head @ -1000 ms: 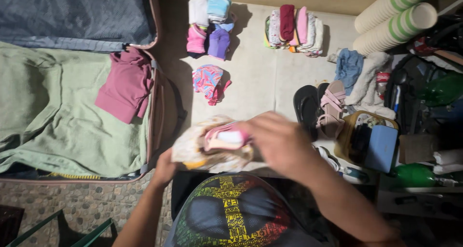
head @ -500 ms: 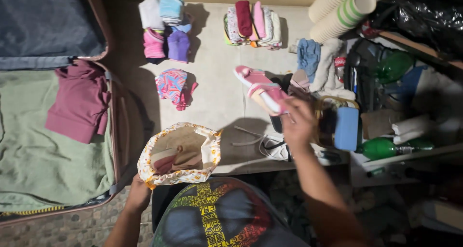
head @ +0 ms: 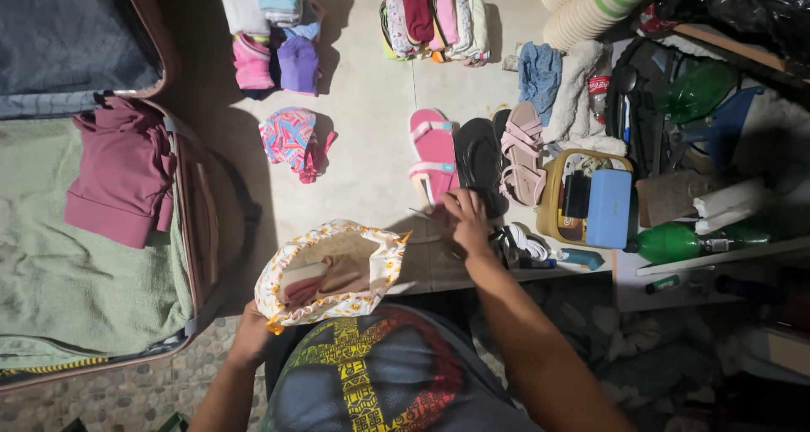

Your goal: The person packs various items of clothing, including shirts and small garments, into a suitcase by hand. The person transfers folded items from a floor area into different compartments of the suitcase, at one point using a small patterned pouch to contain smaller pieces.

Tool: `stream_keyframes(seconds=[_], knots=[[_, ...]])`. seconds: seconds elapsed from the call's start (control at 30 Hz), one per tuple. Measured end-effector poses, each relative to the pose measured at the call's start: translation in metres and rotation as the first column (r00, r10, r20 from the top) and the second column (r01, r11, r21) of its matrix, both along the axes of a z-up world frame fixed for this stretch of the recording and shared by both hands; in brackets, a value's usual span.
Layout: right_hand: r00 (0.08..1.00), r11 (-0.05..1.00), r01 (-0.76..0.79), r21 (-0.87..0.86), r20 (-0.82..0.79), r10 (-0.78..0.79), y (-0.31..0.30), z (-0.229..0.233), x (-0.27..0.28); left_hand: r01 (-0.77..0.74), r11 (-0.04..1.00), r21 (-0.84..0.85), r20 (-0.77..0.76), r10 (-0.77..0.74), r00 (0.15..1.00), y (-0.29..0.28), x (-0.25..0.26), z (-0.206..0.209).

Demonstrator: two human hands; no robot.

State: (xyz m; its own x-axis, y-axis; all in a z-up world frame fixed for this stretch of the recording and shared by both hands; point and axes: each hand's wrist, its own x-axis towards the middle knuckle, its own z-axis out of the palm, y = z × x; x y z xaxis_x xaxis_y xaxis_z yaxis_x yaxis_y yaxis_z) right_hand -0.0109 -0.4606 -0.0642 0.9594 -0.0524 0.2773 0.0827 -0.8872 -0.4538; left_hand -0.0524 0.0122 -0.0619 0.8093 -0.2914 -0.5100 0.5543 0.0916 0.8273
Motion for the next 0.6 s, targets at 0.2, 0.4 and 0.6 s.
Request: stream_keyframes(seconds=[0.2, 0.4, 0.6], knots=[[0.987, 0.985, 0.16, 0.068, -0.032, -0.158, 0.018, 0.02, 0.019, 0.021, 1.0, 0.012, 0.002, -0.021, 1.0, 0.007, -0.004, -0.023], [0.941, 0.954, 0.296, 0.042, -0.182, -0.284, 0.033, 0.02, 0.046, 0.005, 0.997, -0.074, -0.096, -0.012, 0.995, -0.012, 0.009, 0.005], [0.967, 0.957, 0.255, 0.138, -0.004, -0.257, 0.001, 0.007, 0.04, 0.013, 0.995, -0.095, -0.055, -0.018, 0.998, -0.004, 0.006, -0.021]])
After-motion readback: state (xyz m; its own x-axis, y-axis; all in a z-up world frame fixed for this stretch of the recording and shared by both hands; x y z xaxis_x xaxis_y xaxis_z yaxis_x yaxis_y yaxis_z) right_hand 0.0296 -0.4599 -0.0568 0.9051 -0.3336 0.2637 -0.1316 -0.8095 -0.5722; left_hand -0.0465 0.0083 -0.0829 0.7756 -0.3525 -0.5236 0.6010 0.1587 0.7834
